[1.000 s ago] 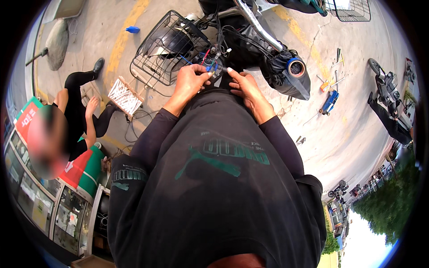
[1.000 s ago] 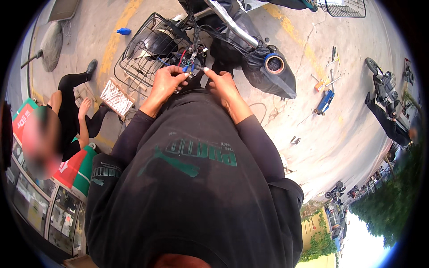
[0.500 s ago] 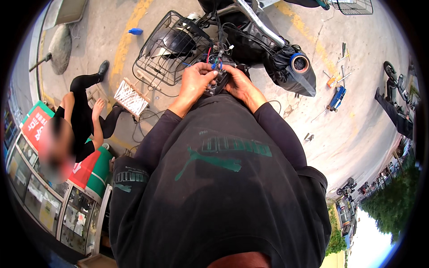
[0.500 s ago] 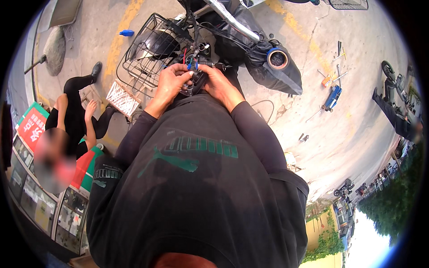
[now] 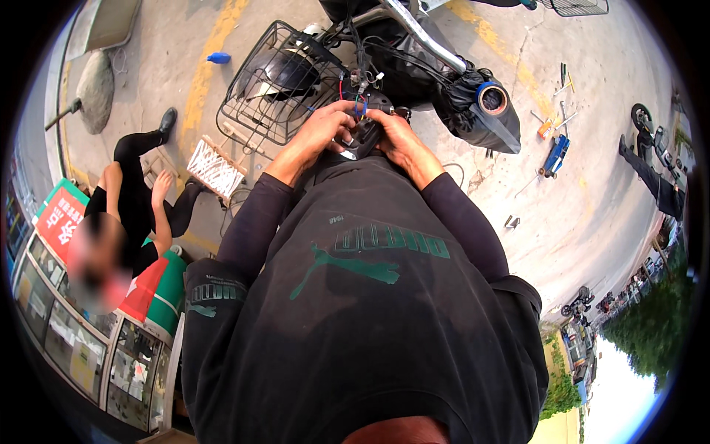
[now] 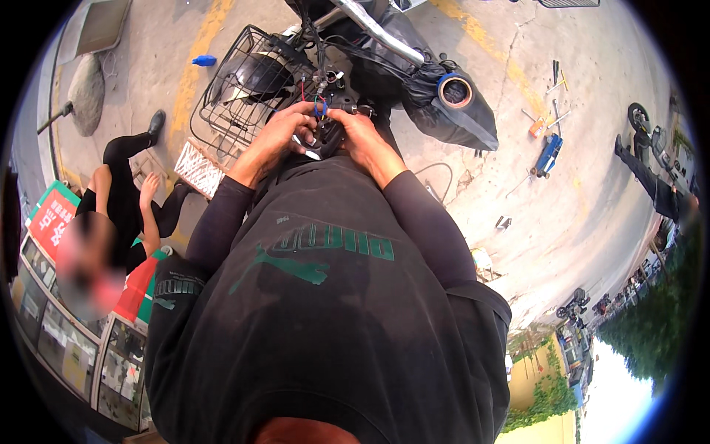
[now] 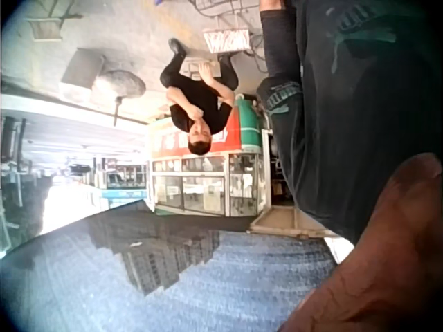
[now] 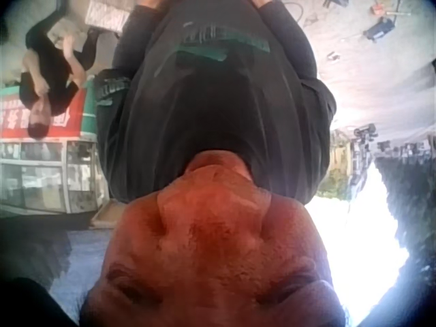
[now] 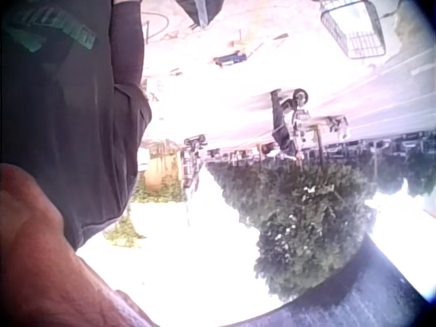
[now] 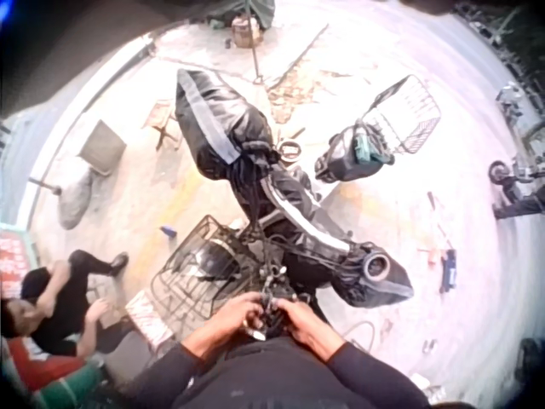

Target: The person repairs wiring on a scooter's handlebar area. They use pliers to strip and twist wires, then wrap connections with blue electrical tape. The work is performed outdoors on a paved surface with other scooters nearby.

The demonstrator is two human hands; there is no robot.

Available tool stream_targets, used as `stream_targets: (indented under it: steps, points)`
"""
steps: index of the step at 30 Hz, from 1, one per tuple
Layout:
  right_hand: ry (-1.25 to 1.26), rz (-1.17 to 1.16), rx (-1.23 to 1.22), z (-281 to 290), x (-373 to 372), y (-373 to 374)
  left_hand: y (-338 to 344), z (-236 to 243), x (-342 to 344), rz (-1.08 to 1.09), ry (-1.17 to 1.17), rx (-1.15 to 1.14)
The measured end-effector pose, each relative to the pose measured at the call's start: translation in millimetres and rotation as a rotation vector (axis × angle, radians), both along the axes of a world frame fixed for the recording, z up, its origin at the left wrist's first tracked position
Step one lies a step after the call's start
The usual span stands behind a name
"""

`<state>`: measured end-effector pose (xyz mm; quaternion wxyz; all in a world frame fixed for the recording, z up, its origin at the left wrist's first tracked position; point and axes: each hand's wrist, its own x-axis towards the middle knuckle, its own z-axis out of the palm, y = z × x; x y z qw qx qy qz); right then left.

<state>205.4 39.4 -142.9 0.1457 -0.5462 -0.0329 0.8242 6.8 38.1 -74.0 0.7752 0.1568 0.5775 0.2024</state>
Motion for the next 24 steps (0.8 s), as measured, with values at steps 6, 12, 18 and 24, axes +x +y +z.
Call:
stream_targets:
  steps: [6,12,18,24]
  points:
    - [-0.027,0.008,-0.009,15,4,8,4,-9,6,-0.094,0.012,0.033]
    - [0.124,-0.057,-0.039,8,10,9,-1,-4,19,0.161,0.063,0.003]
    - [0.202,-0.091,-0.090,21,10,23,-13,-4,17,0.292,0.040,0.056]
    - [0.184,-0.059,-0.133,17,6,22,-5,-4,7,0.264,0.057,-0.007]
